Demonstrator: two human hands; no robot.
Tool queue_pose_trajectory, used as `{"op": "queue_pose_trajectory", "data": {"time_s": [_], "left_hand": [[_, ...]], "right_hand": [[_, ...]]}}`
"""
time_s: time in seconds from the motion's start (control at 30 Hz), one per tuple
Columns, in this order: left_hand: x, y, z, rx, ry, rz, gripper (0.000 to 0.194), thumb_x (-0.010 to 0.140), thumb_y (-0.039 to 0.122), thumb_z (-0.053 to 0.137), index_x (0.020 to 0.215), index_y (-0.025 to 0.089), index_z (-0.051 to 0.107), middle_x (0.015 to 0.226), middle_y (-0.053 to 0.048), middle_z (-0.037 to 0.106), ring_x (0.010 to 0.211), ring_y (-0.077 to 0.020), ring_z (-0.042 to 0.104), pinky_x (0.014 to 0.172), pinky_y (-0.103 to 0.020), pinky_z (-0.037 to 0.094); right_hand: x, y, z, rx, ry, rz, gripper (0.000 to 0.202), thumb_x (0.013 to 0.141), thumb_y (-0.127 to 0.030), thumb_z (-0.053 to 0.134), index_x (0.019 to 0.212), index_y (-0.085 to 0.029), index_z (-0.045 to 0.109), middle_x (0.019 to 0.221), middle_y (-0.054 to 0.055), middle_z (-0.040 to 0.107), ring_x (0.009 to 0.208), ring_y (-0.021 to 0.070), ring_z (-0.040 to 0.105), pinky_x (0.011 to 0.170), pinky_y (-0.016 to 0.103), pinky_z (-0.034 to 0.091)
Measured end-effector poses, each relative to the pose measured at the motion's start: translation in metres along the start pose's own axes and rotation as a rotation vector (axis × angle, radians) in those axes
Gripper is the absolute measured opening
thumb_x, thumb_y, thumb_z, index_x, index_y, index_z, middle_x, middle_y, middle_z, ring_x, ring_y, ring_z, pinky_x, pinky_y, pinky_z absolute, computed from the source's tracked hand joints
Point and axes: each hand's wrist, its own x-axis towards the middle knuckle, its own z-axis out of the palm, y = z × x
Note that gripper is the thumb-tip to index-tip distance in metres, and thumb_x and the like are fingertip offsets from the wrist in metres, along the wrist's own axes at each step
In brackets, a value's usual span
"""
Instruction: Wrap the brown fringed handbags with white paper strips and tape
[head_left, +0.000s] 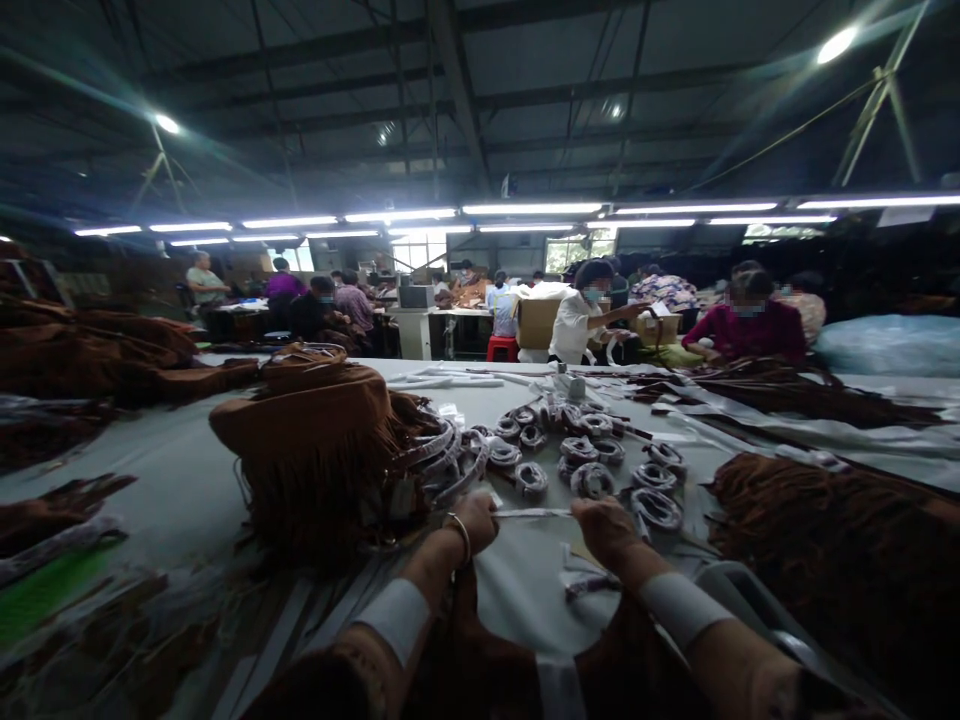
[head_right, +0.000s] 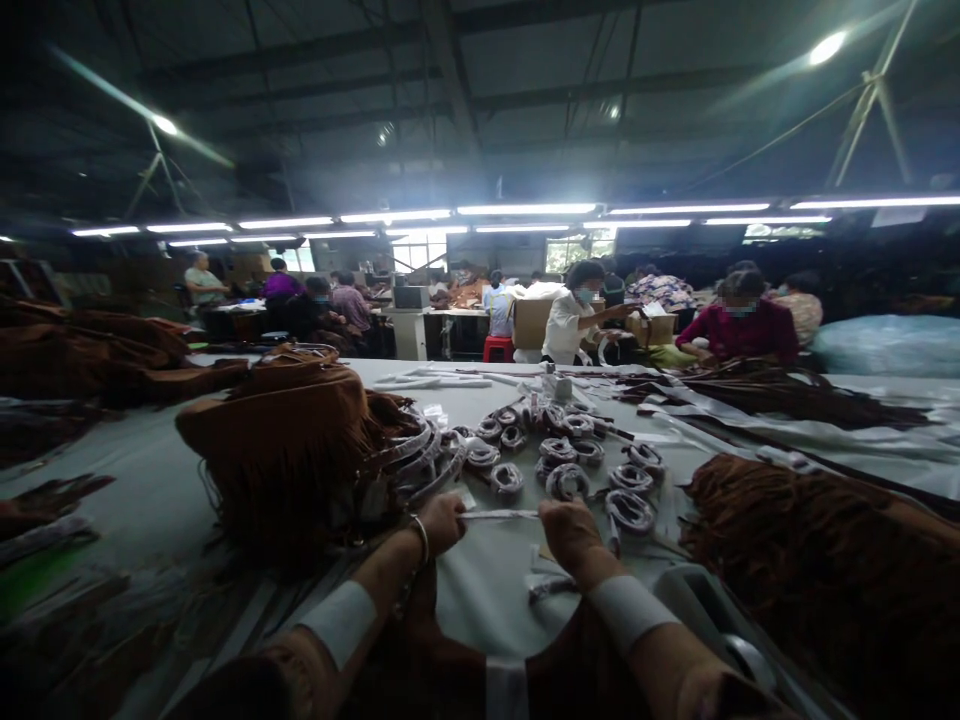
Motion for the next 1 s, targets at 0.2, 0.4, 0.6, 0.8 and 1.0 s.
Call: {"op": "queue_pose_trajectory", "data": {"time_s": [0.2, 0.4, 0.6, 0.8, 1.0], "left_hand": [[-0.003, -0.006, 0.004, -0.052, 0.081, 0.020, 0.031, 0.072, 0.011, 0.066, 0.102, 0.016, 0.070, 0.094, -0.009, 0.073, 0.091, -0.0235, 0.068, 0.082, -0.029, 0.053], [-0.003, 0.012, -0.001, -0.071, 0.126, 0.106, 0.028, 0.075, 0.004, 0.062, 0.101, 0.016, 0.062, 0.098, -0.009, 0.071, 0.095, -0.0211, 0.067, 0.086, -0.027, 0.050], [-0.015, 0.004, -0.006, -0.056, 0.118, 0.080, 0.038, 0.074, 0.001, 0.062, 0.109, 0.014, 0.058, 0.098, -0.011, 0.071, 0.093, -0.0226, 0.068, 0.083, -0.029, 0.051], [-0.032, -0.008, 0.005, -0.042, 0.071, 0.021, 0.041, 0.076, 0.004, 0.062, 0.116, 0.012, 0.057, 0.100, -0.013, 0.071, 0.094, -0.0242, 0.069, 0.083, -0.030, 0.051], [-0.033, 0.010, -0.014, 0.045, -0.025, 0.053, 0.043, 0.075, 0.025, 0.076, 0.115, 0.012, 0.064, 0.106, -0.018, 0.071, 0.101, -0.0343, 0.069, 0.087, -0.040, 0.053]], "right_hand": [[-0.017, 0.006, 0.004, 0.002, -0.015, 0.060, 0.041, 0.088, -0.005, 0.044, 0.119, -0.011, 0.071, 0.114, 0.021, 0.074, 0.110, 0.0328, 0.068, 0.089, 0.043, 0.048], [0.006, -0.081, -0.016, 0.133, 0.128, -0.191, 0.062, 0.091, -0.008, 0.043, 0.152, -0.018, 0.041, 0.153, 0.016, 0.049, 0.145, 0.0320, 0.039, 0.117, 0.050, 0.030], [0.026, -0.086, -0.005, 0.152, 0.023, -0.151, 0.030, 0.096, -0.011, 0.042, 0.112, -0.016, 0.067, 0.098, 0.012, 0.077, 0.087, 0.0224, 0.073, 0.079, 0.035, 0.053], [0.013, -0.018, 0.029, 0.163, -0.040, -0.069, 0.023, 0.095, -0.011, 0.048, 0.102, -0.014, 0.069, 0.085, 0.013, 0.076, 0.078, 0.0237, 0.073, 0.068, 0.033, 0.050], [0.008, -0.003, 0.042, 0.277, -0.016, -0.034, 0.023, 0.092, -0.011, 0.049, 0.096, -0.016, 0.071, 0.081, 0.013, 0.075, 0.072, 0.0230, 0.069, 0.065, 0.031, 0.044]]}}
